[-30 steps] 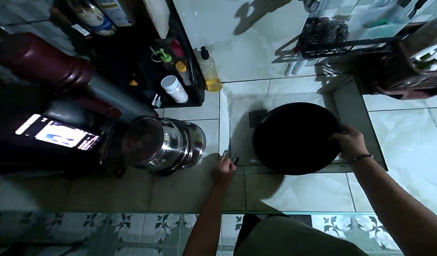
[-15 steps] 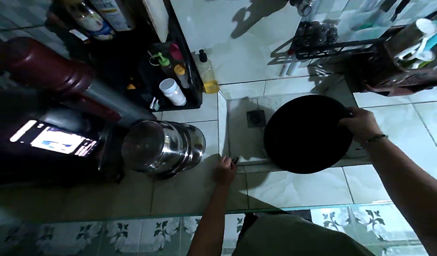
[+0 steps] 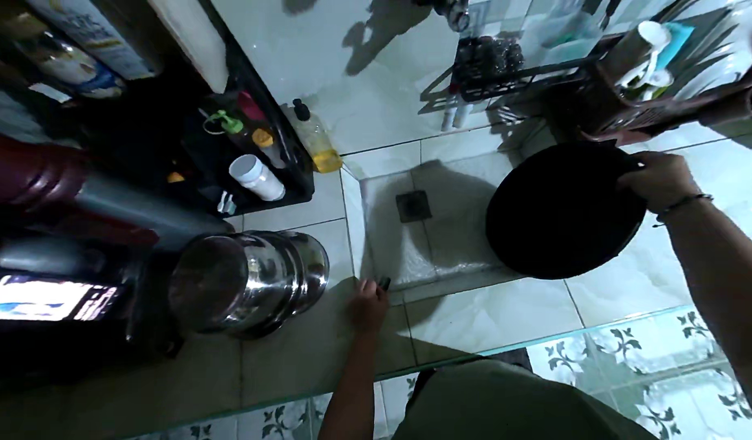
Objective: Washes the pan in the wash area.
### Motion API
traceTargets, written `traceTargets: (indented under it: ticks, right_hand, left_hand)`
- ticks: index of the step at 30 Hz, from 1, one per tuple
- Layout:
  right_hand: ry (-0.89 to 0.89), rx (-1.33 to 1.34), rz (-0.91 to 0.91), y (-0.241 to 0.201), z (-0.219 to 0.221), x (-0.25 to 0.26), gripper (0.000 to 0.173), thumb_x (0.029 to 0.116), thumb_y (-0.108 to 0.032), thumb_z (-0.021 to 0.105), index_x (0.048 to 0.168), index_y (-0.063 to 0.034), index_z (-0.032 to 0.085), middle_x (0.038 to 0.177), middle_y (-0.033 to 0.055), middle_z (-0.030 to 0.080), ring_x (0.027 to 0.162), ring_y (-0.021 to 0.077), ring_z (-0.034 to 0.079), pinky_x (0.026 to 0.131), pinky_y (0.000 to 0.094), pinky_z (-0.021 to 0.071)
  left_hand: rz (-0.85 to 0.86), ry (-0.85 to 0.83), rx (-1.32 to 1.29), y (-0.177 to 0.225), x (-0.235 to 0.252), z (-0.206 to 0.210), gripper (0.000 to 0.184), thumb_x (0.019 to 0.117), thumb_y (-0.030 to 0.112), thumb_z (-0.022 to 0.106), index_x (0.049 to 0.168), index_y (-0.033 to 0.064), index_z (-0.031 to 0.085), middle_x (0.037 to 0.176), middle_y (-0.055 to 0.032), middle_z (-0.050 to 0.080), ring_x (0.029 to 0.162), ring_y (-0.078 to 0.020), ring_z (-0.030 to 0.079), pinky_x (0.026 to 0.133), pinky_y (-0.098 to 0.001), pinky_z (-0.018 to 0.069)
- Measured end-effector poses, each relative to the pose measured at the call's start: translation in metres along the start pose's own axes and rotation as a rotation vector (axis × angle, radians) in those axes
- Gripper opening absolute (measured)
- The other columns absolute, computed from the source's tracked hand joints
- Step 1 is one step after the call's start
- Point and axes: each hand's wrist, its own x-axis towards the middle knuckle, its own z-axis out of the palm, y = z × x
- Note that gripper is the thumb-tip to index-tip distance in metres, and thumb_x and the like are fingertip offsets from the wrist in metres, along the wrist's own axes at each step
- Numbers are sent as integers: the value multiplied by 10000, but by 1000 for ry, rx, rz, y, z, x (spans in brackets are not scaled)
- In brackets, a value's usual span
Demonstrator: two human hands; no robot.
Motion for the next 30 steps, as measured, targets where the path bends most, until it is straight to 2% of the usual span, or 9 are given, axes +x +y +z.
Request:
traceTargets:
  ticks: [5,8,11,14,16,20,25,27,30]
  right_hand:
    - [95,-161,20,6,-13,9,413,827,-52,749,1234,-28,682,1160,374,637,1096,611,579,843,825,393]
    - [142,-150,35,10,-4,3,412,838,-90,734,1244,-38,680,1166,364,641,1101,606,581,842,822,392]
    - [225,61,98,31,10,-8,448,806,-59,733,1245,-9,661,1155,345,641,1060,540,609,838,764,440]
    - [274,333,194,58,41,-23,541,787,5,717,1313,3,595,1171,288,632,1015,412,624,837,637,504]
    - [249,426,267,71,70,-31,564,811,-12,716,1354,-31,565,1183,257,634,1018,385,628,827,608,519]
    - [115,399,361,63,124,-47,533,946,-109,701,1422,24,502,1342,292,581,1224,415,580,1018,587,464]
    - [80,619,427,55,196,-39,585,965,-134,684,1476,-30,417,1373,255,553,1210,384,586,962,584,511]
    - [85,648,423,47,203,-38,622,918,-70,694,1477,-58,422,1358,248,564,1167,391,607,900,598,535]
    - [132,644,346,30,184,-34,603,853,-10,702,1414,-23,481,1295,239,584,1102,358,610,859,560,537]
  left_hand:
    - [22,1,-1,-1,0,3,181,940,144,642,890,-10,721,1013,-171,729,872,-331,734,731,-497,598]
    - [101,128,-41,-7,-2,10,137,887,104,676,825,-14,707,909,-171,722,784,-321,729,662,-486,595]
    - [116,220,-57,-8,-3,17,120,862,90,676,780,5,692,860,-147,718,724,-291,717,611,-458,580]
    - [31,115,-22,-4,-4,11,120,872,123,672,807,27,703,929,-140,724,780,-302,721,648,-491,576]
    - [3,69,-6,-2,-4,8,128,882,144,668,819,41,710,961,-133,730,810,-306,724,664,-508,573]
    - [16,89,2,-1,-4,7,140,884,148,658,793,50,699,929,-120,724,795,-291,719,646,-491,560]
    - [70,159,-14,-5,-5,12,139,900,131,660,820,27,706,902,-139,729,774,-286,728,652,-468,589]
    - [68,135,-11,-6,-4,13,148,913,131,656,849,15,720,936,-149,739,790,-302,737,669,-477,598]
    - [76,147,-13,-9,-2,15,164,912,139,646,839,11,717,904,-150,730,778,-303,731,665,-470,596]
